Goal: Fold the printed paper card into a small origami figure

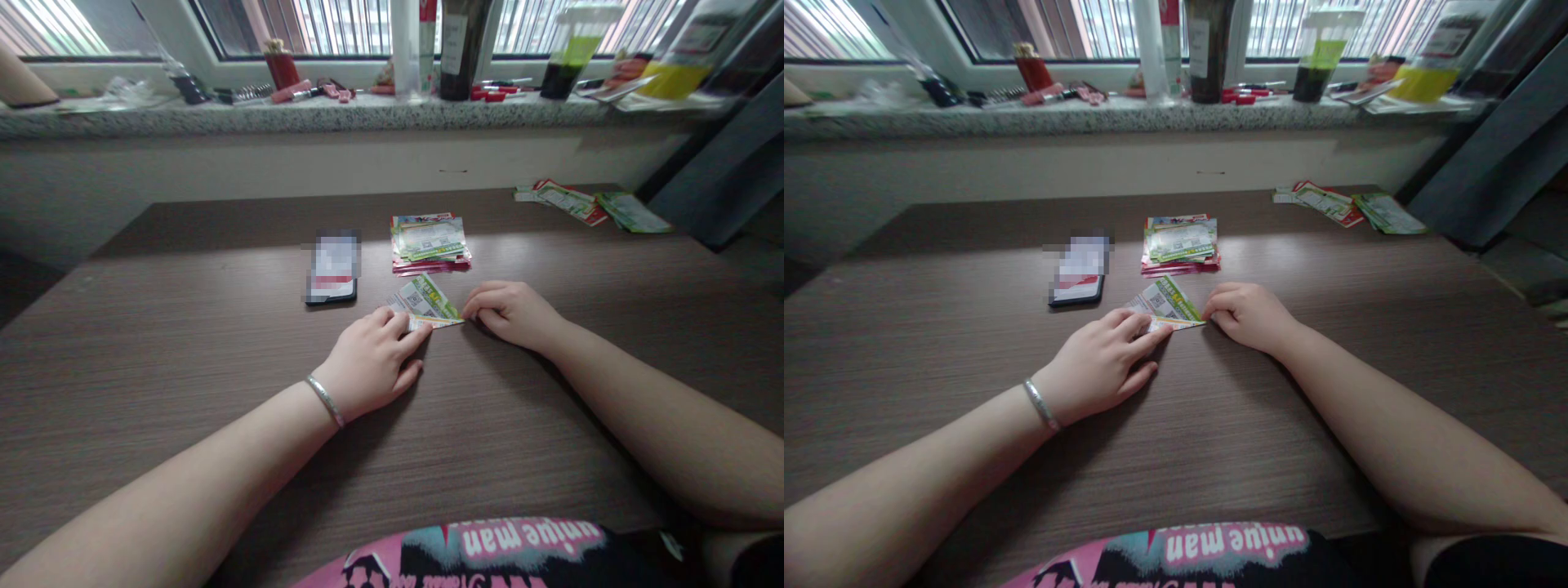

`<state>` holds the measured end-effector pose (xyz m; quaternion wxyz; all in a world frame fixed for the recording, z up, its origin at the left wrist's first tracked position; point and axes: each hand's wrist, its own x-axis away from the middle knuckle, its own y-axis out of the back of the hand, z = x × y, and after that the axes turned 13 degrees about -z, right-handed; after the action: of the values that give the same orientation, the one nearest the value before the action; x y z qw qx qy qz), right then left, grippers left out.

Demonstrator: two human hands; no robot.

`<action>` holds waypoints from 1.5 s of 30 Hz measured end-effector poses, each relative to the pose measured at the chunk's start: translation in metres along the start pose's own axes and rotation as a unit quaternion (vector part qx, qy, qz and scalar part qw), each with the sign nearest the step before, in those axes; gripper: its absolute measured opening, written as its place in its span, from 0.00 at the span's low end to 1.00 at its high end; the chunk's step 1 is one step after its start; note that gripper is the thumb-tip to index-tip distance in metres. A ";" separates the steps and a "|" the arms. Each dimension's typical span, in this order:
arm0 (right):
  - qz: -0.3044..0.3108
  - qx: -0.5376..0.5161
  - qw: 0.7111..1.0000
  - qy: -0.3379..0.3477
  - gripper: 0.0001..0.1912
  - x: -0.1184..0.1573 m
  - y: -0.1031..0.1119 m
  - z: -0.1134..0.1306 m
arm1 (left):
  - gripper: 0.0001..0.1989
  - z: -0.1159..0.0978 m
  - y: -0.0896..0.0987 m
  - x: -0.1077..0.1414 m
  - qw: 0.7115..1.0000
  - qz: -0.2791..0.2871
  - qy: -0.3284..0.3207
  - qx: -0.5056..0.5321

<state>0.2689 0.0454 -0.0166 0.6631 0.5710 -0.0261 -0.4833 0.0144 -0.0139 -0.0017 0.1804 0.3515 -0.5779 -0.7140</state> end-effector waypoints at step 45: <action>0.054 0.105 0.989 0.085 0.14 -0.006 -0.011 0.028 | 0.13 0.015 0.023 -0.003 0.999 0.042 -0.008 -0.033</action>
<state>0.2426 0.0300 -0.0127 0.6242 0.6742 -0.0512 -0.3915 0.0023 -0.0077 0.0223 0.2168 0.3152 -0.5697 -0.7274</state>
